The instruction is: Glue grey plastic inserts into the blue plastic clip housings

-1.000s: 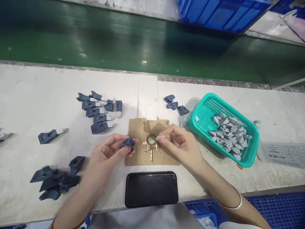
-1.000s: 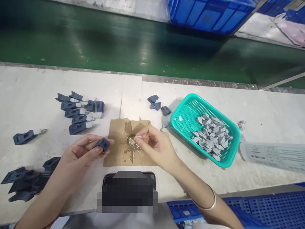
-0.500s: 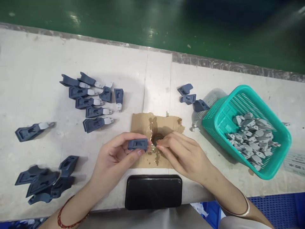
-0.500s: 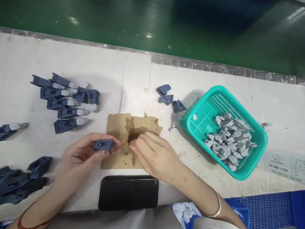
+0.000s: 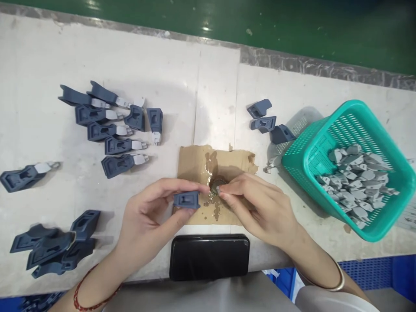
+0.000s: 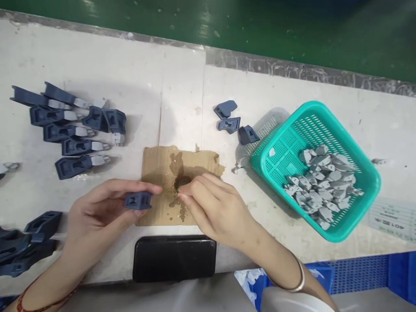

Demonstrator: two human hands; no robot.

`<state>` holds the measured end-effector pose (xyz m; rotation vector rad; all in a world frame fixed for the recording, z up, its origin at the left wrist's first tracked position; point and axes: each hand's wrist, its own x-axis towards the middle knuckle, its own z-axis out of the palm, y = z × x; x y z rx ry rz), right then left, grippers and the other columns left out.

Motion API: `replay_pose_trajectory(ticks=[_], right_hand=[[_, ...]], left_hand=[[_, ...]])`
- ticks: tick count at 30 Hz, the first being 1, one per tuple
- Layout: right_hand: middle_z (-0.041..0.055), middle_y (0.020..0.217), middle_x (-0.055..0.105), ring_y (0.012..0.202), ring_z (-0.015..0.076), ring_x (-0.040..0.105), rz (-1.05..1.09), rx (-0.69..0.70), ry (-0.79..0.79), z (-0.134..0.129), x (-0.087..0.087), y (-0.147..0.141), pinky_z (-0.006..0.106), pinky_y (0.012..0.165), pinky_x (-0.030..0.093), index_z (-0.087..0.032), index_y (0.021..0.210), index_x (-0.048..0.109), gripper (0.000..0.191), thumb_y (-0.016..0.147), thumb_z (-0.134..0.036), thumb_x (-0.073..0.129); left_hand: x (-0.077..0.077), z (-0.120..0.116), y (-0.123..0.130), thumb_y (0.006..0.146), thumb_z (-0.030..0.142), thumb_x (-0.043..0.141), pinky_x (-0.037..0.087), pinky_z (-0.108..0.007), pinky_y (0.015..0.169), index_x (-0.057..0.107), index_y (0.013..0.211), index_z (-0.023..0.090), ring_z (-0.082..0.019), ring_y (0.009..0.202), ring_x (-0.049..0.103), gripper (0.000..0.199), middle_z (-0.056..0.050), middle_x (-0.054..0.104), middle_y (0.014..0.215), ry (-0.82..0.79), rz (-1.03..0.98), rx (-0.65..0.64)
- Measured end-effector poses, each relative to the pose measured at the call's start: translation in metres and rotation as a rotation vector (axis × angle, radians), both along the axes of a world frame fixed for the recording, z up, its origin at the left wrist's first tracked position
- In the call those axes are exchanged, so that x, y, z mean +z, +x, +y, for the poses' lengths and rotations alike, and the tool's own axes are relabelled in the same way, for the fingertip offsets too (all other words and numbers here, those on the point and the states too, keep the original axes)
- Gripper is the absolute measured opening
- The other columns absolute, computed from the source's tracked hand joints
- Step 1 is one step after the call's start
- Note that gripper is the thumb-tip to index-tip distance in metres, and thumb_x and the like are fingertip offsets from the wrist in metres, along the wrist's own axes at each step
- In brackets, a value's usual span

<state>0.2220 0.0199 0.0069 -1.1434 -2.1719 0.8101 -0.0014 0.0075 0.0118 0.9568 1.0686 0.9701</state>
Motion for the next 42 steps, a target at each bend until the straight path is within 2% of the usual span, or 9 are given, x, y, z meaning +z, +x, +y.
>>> replay_pose_trajectory(ticks=[3,9,13,17,23,26,31,37,42], right_hand=[[0.0033,0.084,0.073,0.074,0.0174,0.069,0.024,-0.019,-0.037,-0.001,0.001,0.002,0.031,0.068,0.057,-0.022,0.099,0.063,0.014,0.098,-0.009,0.060],[-0.0003,0.075,0.071,0.064,0.0140,0.064,0.280,-0.325,-0.305,-0.007,0.001,0.006,0.027,0.053,0.049,-0.025,0.091,0.068,0.009,0.095,-0.017,0.069],[-0.0013,0.070,0.069,0.059,0.0124,0.062,0.454,-0.444,-0.440,-0.007,-0.001,0.008,0.026,0.053,0.051,-0.024,0.087,0.072,0.007,0.094,-0.028,0.074],[-0.0025,0.064,0.067,0.056,0.0116,0.061,0.565,-0.447,-0.573,-0.003,-0.001,0.009,0.024,0.050,0.050,-0.024,0.086,0.072,0.014,0.093,-0.035,0.075],[-0.0015,0.068,0.069,0.060,0.0120,0.064,0.483,-0.442,-0.525,-0.003,0.004,0.006,0.024,0.055,0.055,-0.025,0.091,0.075,0.008,0.091,-0.033,0.077],[-0.0019,0.069,0.071,0.060,0.0103,0.065,0.536,-0.412,-0.521,-0.004,0.004,0.004,0.021,0.053,0.053,-0.024,0.089,0.076,0.005,0.092,-0.027,0.076],[-0.0033,0.064,0.069,0.052,0.0088,0.062,0.697,-0.402,-0.589,-0.007,0.005,-0.005,0.020,0.048,0.051,-0.022,0.089,0.075,0.007,0.093,-0.028,0.076],[-0.0024,0.067,0.072,0.054,0.0096,0.066,0.735,-0.346,-0.620,-0.009,0.015,-0.018,0.020,0.048,0.055,-0.024,0.090,0.074,0.008,0.095,-0.030,0.074],[0.0001,0.075,0.074,0.056,0.0105,0.067,0.719,-0.308,-0.549,-0.006,0.018,-0.022,0.020,0.047,0.054,-0.022,0.089,0.073,0.005,0.093,-0.024,0.075]], left_hand=[[-0.002,-0.003,-0.001,0.090,0.010,0.074,0.064,-0.024,0.094,0.079,0.109,0.034,-0.015,0.105,0.077,0.031,0.003,0.082,0.110,-0.016,0.001,-0.005],[0.003,-0.005,-0.003,0.087,0.019,0.080,0.061,-0.017,0.081,0.078,0.101,0.035,-0.013,0.092,0.075,0.021,0.004,0.081,0.098,-0.075,0.129,0.032],[0.010,-0.001,-0.001,0.085,0.025,0.083,0.062,-0.018,0.070,0.081,0.102,0.035,-0.015,0.085,0.075,0.020,0.003,0.082,0.093,-0.150,0.106,0.055],[0.006,0.005,0.000,0.088,0.028,0.080,0.065,-0.021,0.076,0.081,0.111,0.035,-0.016,0.088,0.077,0.024,0.000,0.082,0.098,-0.203,0.013,0.044],[0.000,0.007,0.002,0.090,0.022,0.078,0.063,-0.016,0.077,0.081,0.097,0.030,-0.013,0.086,0.078,0.012,0.002,0.080,0.097,-0.243,-0.072,-0.002],[0.000,0.005,0.003,0.094,0.019,0.072,0.062,-0.016,0.079,0.075,0.098,0.027,-0.013,0.090,0.078,0.009,0.001,0.081,0.097,-0.213,-0.045,-0.018],[-0.006,-0.004,0.000,0.105,0.024,0.055,0.060,-0.021,0.080,0.061,0.111,0.029,-0.013,0.091,0.075,0.010,-0.001,0.080,0.104,-0.087,-0.072,-0.172],[-0.010,-0.006,-0.003,0.106,0.031,0.052,0.054,-0.020,0.071,0.059,0.114,0.030,-0.011,0.074,0.062,0.010,0.002,0.065,0.081,-0.091,-0.132,-0.252],[-0.010,-0.006,-0.003,0.108,0.034,0.049,0.048,-0.018,0.069,0.058,0.113,0.030,-0.009,0.071,0.053,0.011,0.004,0.060,0.078,-0.122,-0.142,-0.298]])
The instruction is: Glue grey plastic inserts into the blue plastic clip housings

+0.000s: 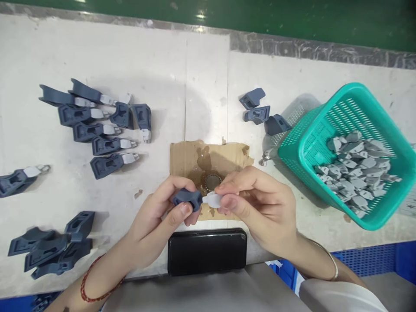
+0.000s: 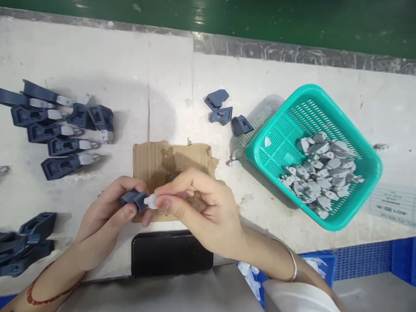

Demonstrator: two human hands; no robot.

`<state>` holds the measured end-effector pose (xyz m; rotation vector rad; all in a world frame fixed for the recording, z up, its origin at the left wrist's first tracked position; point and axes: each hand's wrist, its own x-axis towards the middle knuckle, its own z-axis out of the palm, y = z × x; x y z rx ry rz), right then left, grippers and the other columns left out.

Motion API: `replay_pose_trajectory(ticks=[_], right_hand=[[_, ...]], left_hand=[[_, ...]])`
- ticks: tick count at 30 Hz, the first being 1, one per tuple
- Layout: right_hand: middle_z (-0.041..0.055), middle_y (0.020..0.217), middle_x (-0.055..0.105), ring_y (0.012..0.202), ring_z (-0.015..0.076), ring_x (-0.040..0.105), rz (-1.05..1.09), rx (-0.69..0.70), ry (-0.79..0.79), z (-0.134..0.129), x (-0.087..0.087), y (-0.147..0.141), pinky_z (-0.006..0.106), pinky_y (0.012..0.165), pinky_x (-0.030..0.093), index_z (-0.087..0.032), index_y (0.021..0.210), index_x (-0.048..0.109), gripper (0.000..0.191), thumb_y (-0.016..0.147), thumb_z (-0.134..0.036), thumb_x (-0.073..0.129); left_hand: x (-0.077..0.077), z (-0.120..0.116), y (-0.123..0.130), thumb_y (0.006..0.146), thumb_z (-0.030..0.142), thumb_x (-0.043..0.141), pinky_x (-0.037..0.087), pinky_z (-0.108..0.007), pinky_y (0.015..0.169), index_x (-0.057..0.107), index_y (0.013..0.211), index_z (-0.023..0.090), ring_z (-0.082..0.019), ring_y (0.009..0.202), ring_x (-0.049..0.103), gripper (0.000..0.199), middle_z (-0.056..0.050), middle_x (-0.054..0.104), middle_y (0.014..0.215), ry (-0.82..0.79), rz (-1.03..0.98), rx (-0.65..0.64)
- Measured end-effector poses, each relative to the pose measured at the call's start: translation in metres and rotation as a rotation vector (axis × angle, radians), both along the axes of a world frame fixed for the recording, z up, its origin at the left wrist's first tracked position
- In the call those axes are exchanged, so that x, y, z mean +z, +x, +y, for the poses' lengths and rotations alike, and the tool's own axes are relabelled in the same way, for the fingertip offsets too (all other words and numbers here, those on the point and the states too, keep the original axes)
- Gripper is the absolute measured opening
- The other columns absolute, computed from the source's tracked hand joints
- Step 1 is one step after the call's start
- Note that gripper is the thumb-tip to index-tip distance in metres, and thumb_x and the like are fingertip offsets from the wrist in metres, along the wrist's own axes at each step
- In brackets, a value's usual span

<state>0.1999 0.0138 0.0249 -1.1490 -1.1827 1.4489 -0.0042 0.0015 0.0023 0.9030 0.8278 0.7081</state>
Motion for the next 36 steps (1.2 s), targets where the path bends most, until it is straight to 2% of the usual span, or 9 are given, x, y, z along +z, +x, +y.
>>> replay_pose_trajectory(ticks=[8,12,19,24,27,30,32,34,36], right_hand=[[-0.0016,0.079,0.078,0.074,0.0140,0.076,-0.030,0.060,0.075,0.000,-0.002,-0.002,0.023,0.062,0.061,-0.024,0.093,0.072,0.012,0.093,-0.012,0.072],[-0.0011,0.085,0.079,0.079,0.0130,0.077,-0.101,0.104,0.127,0.001,-0.005,0.001,0.023,0.069,0.062,-0.023,0.094,0.072,0.014,0.093,-0.010,0.071],[0.0002,0.089,0.079,0.082,0.0098,0.074,-0.169,0.166,0.204,-0.001,-0.009,0.004,0.020,0.074,0.060,-0.020,0.095,0.069,0.013,0.094,-0.007,0.070],[-0.0005,0.089,0.078,0.083,0.0101,0.074,-0.153,0.145,0.182,-0.004,-0.011,0.002,0.020,0.074,0.059,-0.021,0.097,0.069,0.015,0.094,-0.007,0.069],[-0.0009,0.087,0.077,0.077,0.0095,0.072,-0.095,0.119,0.084,-0.003,-0.012,0.001,0.019,0.069,0.058,-0.022,0.093,0.069,0.009,0.094,-0.012,0.071],[-0.0019,0.081,0.074,0.067,0.0080,0.068,-0.025,0.131,-0.026,-0.001,-0.012,0.002,0.018,0.060,0.054,-0.021,0.090,0.070,0.006,0.094,-0.017,0.072],[-0.0029,0.077,0.072,0.064,0.0071,0.066,-0.017,0.149,-0.062,0.001,-0.010,0.003,0.017,0.058,0.053,-0.021,0.089,0.070,0.006,0.093,-0.018,0.074],[-0.0034,0.076,0.072,0.066,0.0069,0.065,-0.018,0.171,-0.081,0.000,-0.008,0.004,0.016,0.059,0.053,-0.021,0.088,0.070,0.007,0.092,-0.018,0.074],[-0.0029,0.079,0.074,0.069,0.0070,0.067,-0.018,0.184,-0.101,-0.003,-0.007,0.003,0.016,0.061,0.053,-0.021,0.086,0.070,0.009,0.092,-0.017,0.074]], left_hand=[[-0.001,-0.001,-0.003,0.109,0.036,0.048,0.042,-0.017,0.070,0.058,0.112,0.030,-0.008,0.071,0.049,0.012,0.006,0.056,0.077,-0.028,0.004,-0.027],[0.001,0.001,-0.004,0.109,0.036,0.048,0.041,-0.017,0.070,0.059,0.112,0.030,-0.008,0.070,0.048,0.012,0.006,0.054,0.076,-0.040,0.031,-0.044],[-0.001,0.000,-0.005,0.107,0.039,0.050,0.039,-0.018,0.062,0.059,0.113,0.033,-0.009,0.068,0.042,0.013,0.005,0.047,0.078,-0.056,0.103,-0.062],[-0.003,-0.002,-0.005,0.108,0.038,0.047,0.037,-0.019,0.057,0.057,0.114,0.032,-0.010,0.065,0.039,0.013,0.005,0.045,0.077,0.008,0.153,-0.073],[0.000,0.002,-0.004,0.109,0.033,0.045,0.039,-0.019,0.057,0.055,0.115,0.031,-0.010,0.064,0.042,0.013,0.005,0.047,0.077,0.148,0.237,-0.104],[0.004,0.006,-0.002,0.105,0.027,0.053,0.044,-0.018,0.061,0.053,0.116,0.026,-0.009,0.067,0.052,0.011,0.005,0.056,0.083,0.457,0.407,-0.147],[0.006,0.008,-0.001,0.103,0.024,0.056,0.047,-0.018,0.064,0.052,0.116,0.022,-0.010,0.072,0.057,0.014,0.002,0.061,0.089,0.695,0.529,-0.132],[0.007,0.008,0.001,0.104,0.022,0.053,0.048,-0.019,0.064,0.053,0.113,0.018,-0.011,0.073,0.059,0.010,-0.002,0.063,0.090,0.883,0.631,-0.121],[0.005,0.007,0.002,0.107,0.023,0.047,0.048,-0.020,0.061,0.054,0.109,0.015,-0.012,0.070,0.057,0.010,-0.003,0.062,0.087,0.995,0.691,-0.139]])
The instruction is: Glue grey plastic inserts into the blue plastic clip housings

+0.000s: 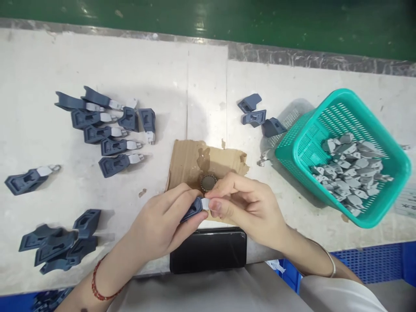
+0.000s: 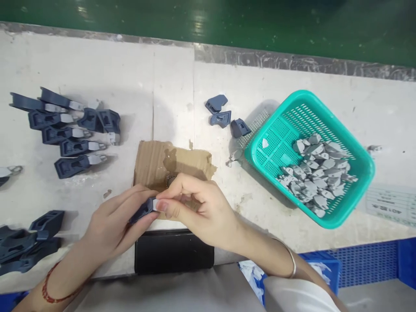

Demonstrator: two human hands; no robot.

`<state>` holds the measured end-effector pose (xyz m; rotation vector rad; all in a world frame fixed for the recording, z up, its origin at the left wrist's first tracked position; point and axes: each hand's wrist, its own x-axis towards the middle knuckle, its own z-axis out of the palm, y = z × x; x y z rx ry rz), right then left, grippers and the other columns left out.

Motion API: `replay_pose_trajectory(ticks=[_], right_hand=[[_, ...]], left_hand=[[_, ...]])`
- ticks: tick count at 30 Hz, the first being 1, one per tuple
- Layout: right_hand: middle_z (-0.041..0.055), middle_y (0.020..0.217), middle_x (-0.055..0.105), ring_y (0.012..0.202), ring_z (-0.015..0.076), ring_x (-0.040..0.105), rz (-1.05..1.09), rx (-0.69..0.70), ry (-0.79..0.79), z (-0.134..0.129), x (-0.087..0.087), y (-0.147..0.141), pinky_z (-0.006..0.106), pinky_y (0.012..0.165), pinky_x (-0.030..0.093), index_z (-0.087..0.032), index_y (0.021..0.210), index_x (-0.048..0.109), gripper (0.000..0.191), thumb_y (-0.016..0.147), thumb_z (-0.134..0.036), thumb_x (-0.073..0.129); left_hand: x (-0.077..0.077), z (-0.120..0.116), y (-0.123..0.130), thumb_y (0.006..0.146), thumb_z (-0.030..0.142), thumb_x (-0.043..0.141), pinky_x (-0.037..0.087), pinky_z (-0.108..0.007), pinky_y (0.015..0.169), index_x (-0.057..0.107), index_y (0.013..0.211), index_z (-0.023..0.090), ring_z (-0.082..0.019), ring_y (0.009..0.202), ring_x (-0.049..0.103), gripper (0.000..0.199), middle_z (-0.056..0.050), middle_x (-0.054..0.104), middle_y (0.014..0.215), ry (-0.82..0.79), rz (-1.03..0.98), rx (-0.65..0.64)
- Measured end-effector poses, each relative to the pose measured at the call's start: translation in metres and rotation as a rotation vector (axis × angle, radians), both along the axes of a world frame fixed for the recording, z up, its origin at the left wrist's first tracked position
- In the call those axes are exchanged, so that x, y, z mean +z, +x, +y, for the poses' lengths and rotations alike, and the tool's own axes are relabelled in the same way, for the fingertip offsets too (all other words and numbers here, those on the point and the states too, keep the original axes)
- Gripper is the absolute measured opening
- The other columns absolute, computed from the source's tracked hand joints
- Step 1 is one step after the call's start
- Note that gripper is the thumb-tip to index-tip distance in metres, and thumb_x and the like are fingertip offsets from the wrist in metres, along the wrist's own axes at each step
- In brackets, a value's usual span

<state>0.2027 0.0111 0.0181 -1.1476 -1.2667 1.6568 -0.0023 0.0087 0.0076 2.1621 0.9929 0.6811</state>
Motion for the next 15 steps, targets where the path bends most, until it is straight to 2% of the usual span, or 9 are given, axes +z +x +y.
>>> replay_pose_trajectory(ticks=[3,6,8,10,12,13,15], right_hand=[[-0.0019,0.085,0.077,0.073,0.0074,0.070,0.000,-0.019,-0.003,-0.006,0.000,-0.004,0.016,0.064,0.054,-0.021,0.085,0.069,0.010,0.093,-0.017,0.073],[-0.0009,0.082,0.077,0.072,0.0094,0.072,-0.031,-0.046,0.045,-0.008,-0.001,-0.008,0.018,0.063,0.056,-0.020,0.087,0.070,0.007,0.094,-0.020,0.072],[0.0002,0.081,0.078,0.071,0.0109,0.073,-0.087,-0.022,0.125,-0.005,0.001,-0.007,0.020,0.062,0.057,-0.020,0.089,0.071,0.006,0.095,-0.023,0.072],[0.0012,0.083,0.078,0.073,0.0124,0.072,-0.156,0.072,0.276,0.003,0.009,0.002,0.022,0.063,0.057,-0.020,0.094,0.074,0.006,0.097,-0.023,0.069],[0.0024,0.089,0.079,0.080,0.0143,0.073,-0.288,0.142,0.436,0.010,0.022,0.020,0.026,0.070,0.058,-0.021,0.102,0.074,0.011,0.101,-0.022,0.064],[0.0030,0.093,0.079,0.084,0.0155,0.073,-0.398,0.133,0.493,0.012,0.029,0.033,0.028,0.075,0.058,-0.022,0.105,0.074,0.013,0.102,-0.022,0.061],[0.0037,0.099,0.078,0.089,0.0182,0.072,-0.744,-0.014,0.497,0.014,0.040,0.065,0.031,0.076,0.056,-0.025,0.106,0.073,0.013,0.102,-0.025,0.061]], left_hand=[[-0.002,-0.002,0.001,0.108,0.023,0.042,0.049,-0.020,0.061,0.053,0.107,0.014,-0.013,0.069,0.057,0.014,-0.004,0.062,0.084,0.082,0.037,0.001],[-0.001,-0.004,0.001,0.108,0.022,0.041,0.052,-0.022,0.067,0.052,0.112,0.015,-0.015,0.075,0.061,0.014,-0.005,0.064,0.088,0.115,0.053,0.026],[0.004,-0.006,0.000,0.107,0.020,0.041,0.053,-0.022,0.070,0.051,0.116,0.017,-0.015,0.079,0.064,0.013,-0.005,0.065,0.092,0.048,0.065,0.037],[0.011,-0.008,-0.002,0.105,0.018,0.044,0.053,-0.023,0.071,0.050,0.118,0.021,-0.015,0.082,0.065,0.015,-0.004,0.064,0.097,-0.107,0.060,0.043],[0.021,-0.009,-0.010,0.102,0.025,0.050,0.053,-0.026,0.071,0.051,0.119,0.025,-0.018,0.085,0.065,0.017,-0.004,0.062,0.100,-0.254,0.006,0.073],[0.027,-0.010,-0.016,0.100,0.032,0.054,0.052,-0.028,0.071,0.052,0.117,0.027,-0.020,0.086,0.063,0.018,-0.004,0.061,0.100,-0.295,-0.028,0.116],[0.036,-0.012,-0.036,0.094,0.043,0.061,0.049,-0.034,0.072,0.055,0.108,0.029,-0.024,0.087,0.059,0.020,-0.003,0.059,0.098,-0.308,-0.037,0.281]])
